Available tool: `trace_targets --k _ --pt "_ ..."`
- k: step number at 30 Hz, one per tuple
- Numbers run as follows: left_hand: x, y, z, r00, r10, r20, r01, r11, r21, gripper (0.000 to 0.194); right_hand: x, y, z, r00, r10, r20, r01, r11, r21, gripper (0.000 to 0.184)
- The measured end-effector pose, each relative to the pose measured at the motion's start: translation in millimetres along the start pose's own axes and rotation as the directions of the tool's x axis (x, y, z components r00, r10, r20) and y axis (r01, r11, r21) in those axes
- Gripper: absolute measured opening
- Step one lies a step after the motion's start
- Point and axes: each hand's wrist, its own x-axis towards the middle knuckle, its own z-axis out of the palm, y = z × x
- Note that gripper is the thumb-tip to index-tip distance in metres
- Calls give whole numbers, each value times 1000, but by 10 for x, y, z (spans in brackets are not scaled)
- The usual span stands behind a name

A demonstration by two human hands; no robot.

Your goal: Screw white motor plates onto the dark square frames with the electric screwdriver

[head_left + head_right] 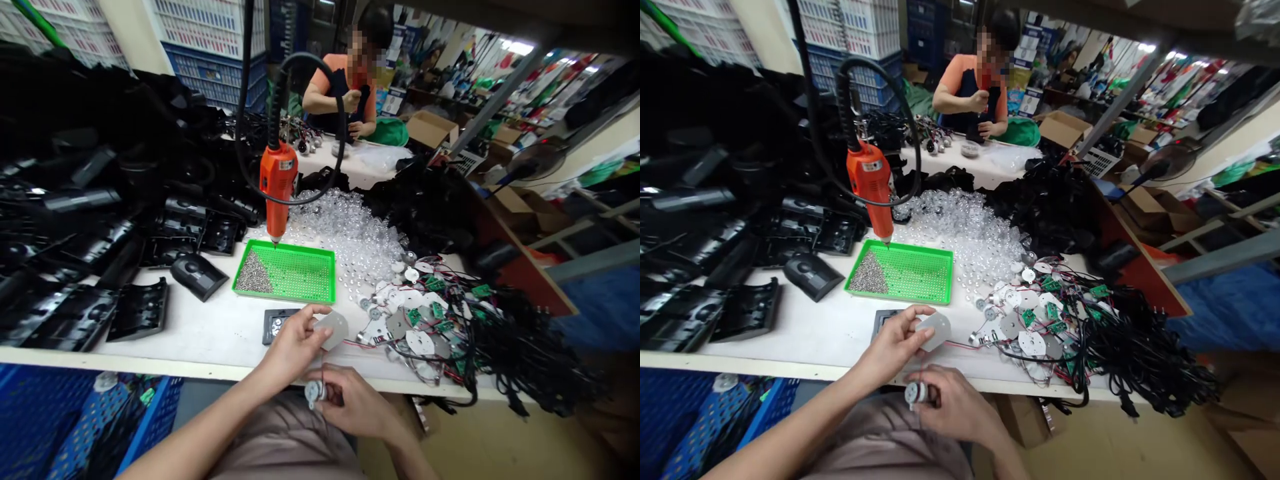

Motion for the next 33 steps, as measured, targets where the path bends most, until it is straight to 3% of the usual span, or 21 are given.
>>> trace_targets --k 3,6,8,10,13,16,19,24,29,33 --pt "8 -88 -123 996 23 -83 -14 993 118 33 -137 -67 -92 999 41 33 -38 996 -77 29" --pt "-1 -171 -246 996 80 -47 -62 948 313 33 -246 -111 -214 992 -4 -125 -24 976 -218 25" --pt "-32 -217 -286 995 95 31 -100 918 384 38 -258 -93 -250 948 -114 -299 29 962 -273 27" --pt "-82 -255 -289 992 104 77 -126 912 391 45 -205 -33 -221 875 -171 -454 63 968 -243 27" --pt "-171 -304 -262 992 118 53 -129 924 360 50 -41 98 -80 826 -110 -552 114 993 -28 22" --pt "-247 -326 -255 995 92 27 -96 933 346 43 130 192 62 810 -130 -572 200 978 60 20" --pt "-311 -298 -289 998 58 7 -57 937 345 39 237 202 113 785 -268 -558 277 958 -69 20" --pt "-411 -264 -379 996 87 -35 -71 946 317 44 307 132 141 826 -372 -424 310 927 -210 29" --pt "-495 -408 -458 993 -35 -117 40 998 38 47 407 65 298 793 -361 -491 307 933 -190 25" --pt "-523 -530 -528 982 -148 -115 128 978 -166 53 521 38 377 813 -349 -466 310 937 -161 21"
